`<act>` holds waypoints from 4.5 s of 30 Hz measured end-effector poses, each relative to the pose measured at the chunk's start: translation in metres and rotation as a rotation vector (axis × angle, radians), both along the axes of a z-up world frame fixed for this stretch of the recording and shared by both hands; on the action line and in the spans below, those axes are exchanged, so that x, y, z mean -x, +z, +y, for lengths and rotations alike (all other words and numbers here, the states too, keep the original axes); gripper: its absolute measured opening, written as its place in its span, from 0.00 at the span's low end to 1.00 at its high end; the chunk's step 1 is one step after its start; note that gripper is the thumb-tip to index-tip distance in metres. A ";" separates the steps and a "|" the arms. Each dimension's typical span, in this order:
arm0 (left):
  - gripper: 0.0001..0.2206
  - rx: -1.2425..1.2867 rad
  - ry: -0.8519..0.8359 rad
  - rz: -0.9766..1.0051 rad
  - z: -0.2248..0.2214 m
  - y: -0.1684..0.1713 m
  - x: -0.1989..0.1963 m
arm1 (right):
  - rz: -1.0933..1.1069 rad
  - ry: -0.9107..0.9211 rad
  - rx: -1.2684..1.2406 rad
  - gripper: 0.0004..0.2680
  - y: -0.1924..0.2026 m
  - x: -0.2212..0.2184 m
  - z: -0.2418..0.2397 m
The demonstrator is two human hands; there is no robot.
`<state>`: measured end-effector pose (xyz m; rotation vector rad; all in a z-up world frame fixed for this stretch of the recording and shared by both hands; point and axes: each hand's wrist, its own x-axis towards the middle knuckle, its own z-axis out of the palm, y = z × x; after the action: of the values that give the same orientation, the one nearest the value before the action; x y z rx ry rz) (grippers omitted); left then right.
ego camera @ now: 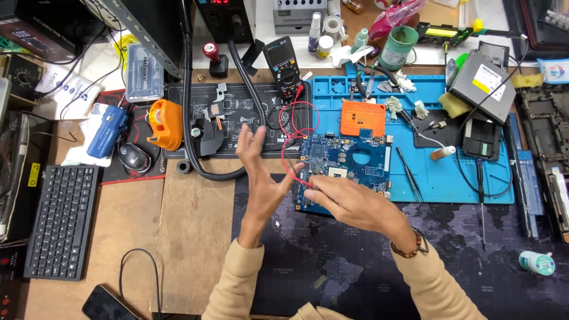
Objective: Testing electronic components on a laptop motherboard using a multimeter and applying thermal paste.
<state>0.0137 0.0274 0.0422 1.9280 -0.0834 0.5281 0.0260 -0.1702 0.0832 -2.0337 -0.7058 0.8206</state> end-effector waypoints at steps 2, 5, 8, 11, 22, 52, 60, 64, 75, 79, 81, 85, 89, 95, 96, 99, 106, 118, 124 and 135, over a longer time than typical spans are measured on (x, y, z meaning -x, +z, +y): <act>0.33 -0.118 -0.007 -0.011 0.008 -0.002 -0.009 | 0.007 0.021 -0.018 0.14 0.002 -0.004 -0.002; 0.12 -0.297 0.025 -0.072 0.022 -0.009 -0.023 | -0.049 0.000 -0.061 0.11 0.016 -0.012 -0.007; 0.02 -0.216 -0.047 -0.076 0.041 -0.011 -0.035 | -0.162 -0.183 -0.133 0.09 0.026 -0.024 -0.019; 0.02 0.042 -0.207 -0.001 0.053 -0.005 -0.040 | -0.214 -0.393 -0.302 0.09 0.019 -0.040 -0.034; 0.14 0.800 -0.188 0.086 0.054 -0.031 -0.087 | -0.109 -0.464 -0.449 0.14 -0.012 -0.089 0.001; 0.23 -0.158 0.083 0.191 0.031 -0.069 -0.157 | -0.479 -0.559 -0.246 0.24 -0.076 -0.183 0.048; 0.23 0.077 0.052 0.335 -0.007 -0.050 -0.097 | -0.476 -0.424 -0.180 0.18 -0.060 -0.137 0.017; 0.25 0.087 -0.004 0.249 -0.015 -0.071 -0.097 | -0.461 -0.428 -0.233 0.16 -0.050 -0.095 0.000; 0.21 0.050 -0.022 0.158 -0.016 -0.058 -0.072 | -0.661 -0.476 -0.007 0.11 -0.069 0.009 -0.039; 0.19 -0.031 0.024 0.135 -0.021 -0.057 -0.047 | -0.694 -0.580 0.051 0.10 -0.072 0.026 -0.054; 0.16 -0.065 0.056 0.114 -0.023 -0.060 -0.037 | -0.652 -0.699 0.025 0.10 -0.078 0.029 -0.061; 0.14 -0.066 0.056 0.133 -0.022 -0.083 -0.025 | -0.651 -0.795 0.009 0.11 -0.090 0.030 -0.067; 0.12 -0.107 0.086 0.107 -0.026 -0.084 -0.017 | -0.544 -0.894 0.047 0.11 -0.090 0.028 -0.069; 0.11 -0.109 0.104 0.118 -0.028 -0.081 -0.009 | -0.479 -0.933 -0.001 0.12 -0.086 0.024 -0.069; 0.11 -0.100 0.110 0.113 -0.028 -0.079 -0.008 | -0.465 -0.944 -0.017 0.12 -0.087 0.023 -0.069; 0.10 -0.061 0.098 0.080 -0.031 -0.073 -0.003 | -0.482 -0.948 -0.071 0.11 -0.098 0.024 -0.074; 0.11 -0.006 0.168 0.095 -0.033 -0.071 0.005 | -0.472 -0.976 -0.140 0.09 -0.094 0.022 -0.074; 0.11 0.017 0.179 0.109 -0.035 -0.067 0.007 | -0.451 -0.987 -0.190 0.08 -0.100 0.022 -0.076; 0.11 0.003 0.184 0.119 -0.033 -0.070 0.002 | -0.468 -0.966 -0.156 0.08 -0.089 0.017 -0.073; 0.10 -0.224 -0.175 0.211 -0.075 -0.031 -0.093 | -0.597 -0.746 0.015 0.11 -0.068 -0.065 -0.078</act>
<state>0.1064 -0.0471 0.0108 2.1593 -0.1804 0.2027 0.0908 -0.2485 0.0152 -2.3190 -0.1870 -0.2200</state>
